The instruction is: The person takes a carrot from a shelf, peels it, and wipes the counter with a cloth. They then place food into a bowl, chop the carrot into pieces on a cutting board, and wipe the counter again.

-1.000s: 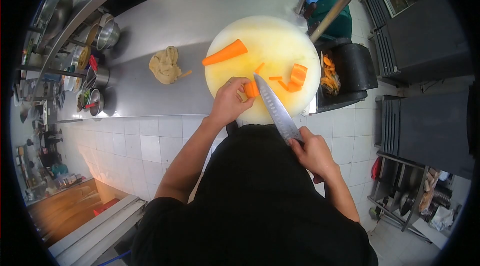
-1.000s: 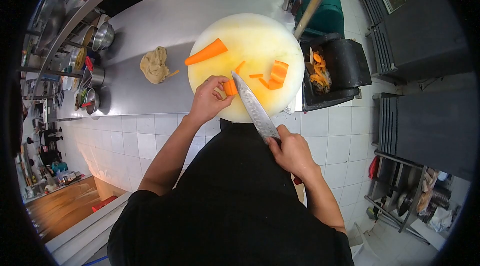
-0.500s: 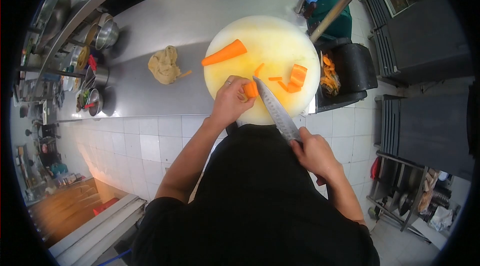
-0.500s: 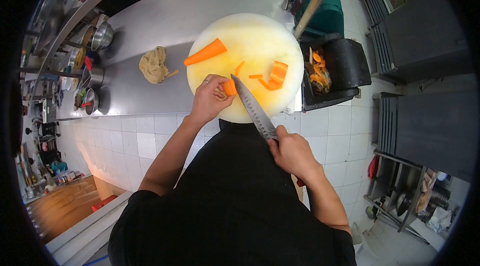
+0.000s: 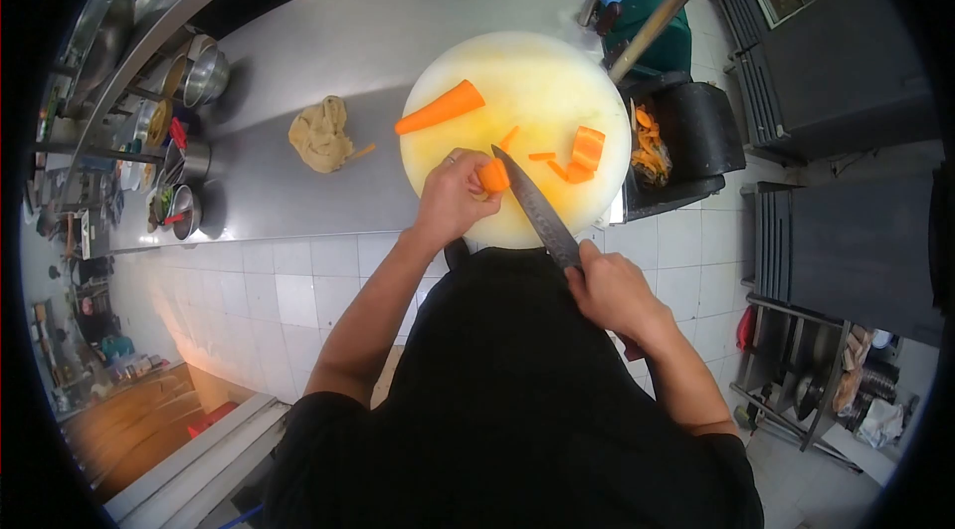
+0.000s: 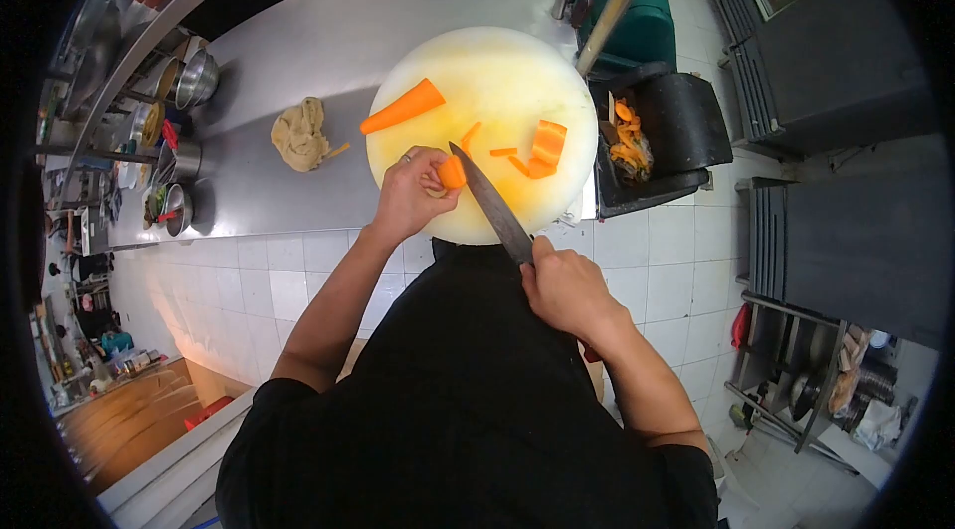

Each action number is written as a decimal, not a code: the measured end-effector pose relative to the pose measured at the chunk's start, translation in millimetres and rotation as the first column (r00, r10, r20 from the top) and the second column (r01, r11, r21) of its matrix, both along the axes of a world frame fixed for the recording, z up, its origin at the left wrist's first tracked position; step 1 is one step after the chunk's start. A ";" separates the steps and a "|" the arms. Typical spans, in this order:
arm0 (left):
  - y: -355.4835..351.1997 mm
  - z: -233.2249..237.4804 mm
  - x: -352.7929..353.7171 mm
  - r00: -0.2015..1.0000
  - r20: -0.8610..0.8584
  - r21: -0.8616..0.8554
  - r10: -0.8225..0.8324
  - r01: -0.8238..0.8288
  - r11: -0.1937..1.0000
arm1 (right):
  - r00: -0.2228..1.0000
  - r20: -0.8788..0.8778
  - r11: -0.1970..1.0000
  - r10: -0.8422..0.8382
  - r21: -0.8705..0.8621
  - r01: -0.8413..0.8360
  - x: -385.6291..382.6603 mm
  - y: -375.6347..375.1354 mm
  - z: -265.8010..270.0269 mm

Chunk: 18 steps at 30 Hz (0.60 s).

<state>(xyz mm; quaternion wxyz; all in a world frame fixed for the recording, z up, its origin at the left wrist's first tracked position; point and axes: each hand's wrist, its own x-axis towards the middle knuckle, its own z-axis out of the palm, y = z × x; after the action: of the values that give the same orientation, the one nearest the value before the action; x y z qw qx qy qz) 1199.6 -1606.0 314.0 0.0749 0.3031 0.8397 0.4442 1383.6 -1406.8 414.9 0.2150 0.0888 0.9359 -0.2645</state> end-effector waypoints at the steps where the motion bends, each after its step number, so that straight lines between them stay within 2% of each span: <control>1: -0.1 0.3 -0.3 1.000 0.006 -0.011 -0.004 0.004 1.000 | 1.000 -0.018 1.000 0.012 0.025 -0.011 0.3 1.7 -0.3; 5: 0.5 2.0 -2.1 0.999 0.044 -0.050 -0.008 0.010 0.999 | 0.994 -0.102 0.985 -0.044 0.160 0.060 3.2 8.4 9.8; 6: 0.1 2.7 -1.9 0.999 0.049 -0.047 -0.010 0.012 0.999 | 0.985 -0.141 0.982 -0.099 0.143 0.119 5.1 12.1 7.1; 9: -1.9 2.0 -1.8 0.996 0.092 -0.007 -0.010 0.010 1.000 | 0.989 -0.052 0.990 -0.136 -0.054 0.133 6.8 18.7 13.4; 15: -5.6 -4.9 -0.6 0.988 0.157 0.069 -0.014 0.003 0.998 | 0.976 0.114 0.946 -0.184 -0.247 0.207 6.9 16.0 7.2; 18: -7.0 -6.1 -0.4 0.986 0.168 0.086 -0.014 -0.001 0.996 | 0.982 0.104 0.939 -0.157 -0.292 0.181 9.0 15.5 -6.7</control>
<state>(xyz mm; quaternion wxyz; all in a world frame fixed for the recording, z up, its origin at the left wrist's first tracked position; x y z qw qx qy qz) 1199.3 -1612.9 307.9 0.1339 0.2702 0.8095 0.5038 1392.6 -1391.3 408.2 0.2394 0.1455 0.8646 -0.4171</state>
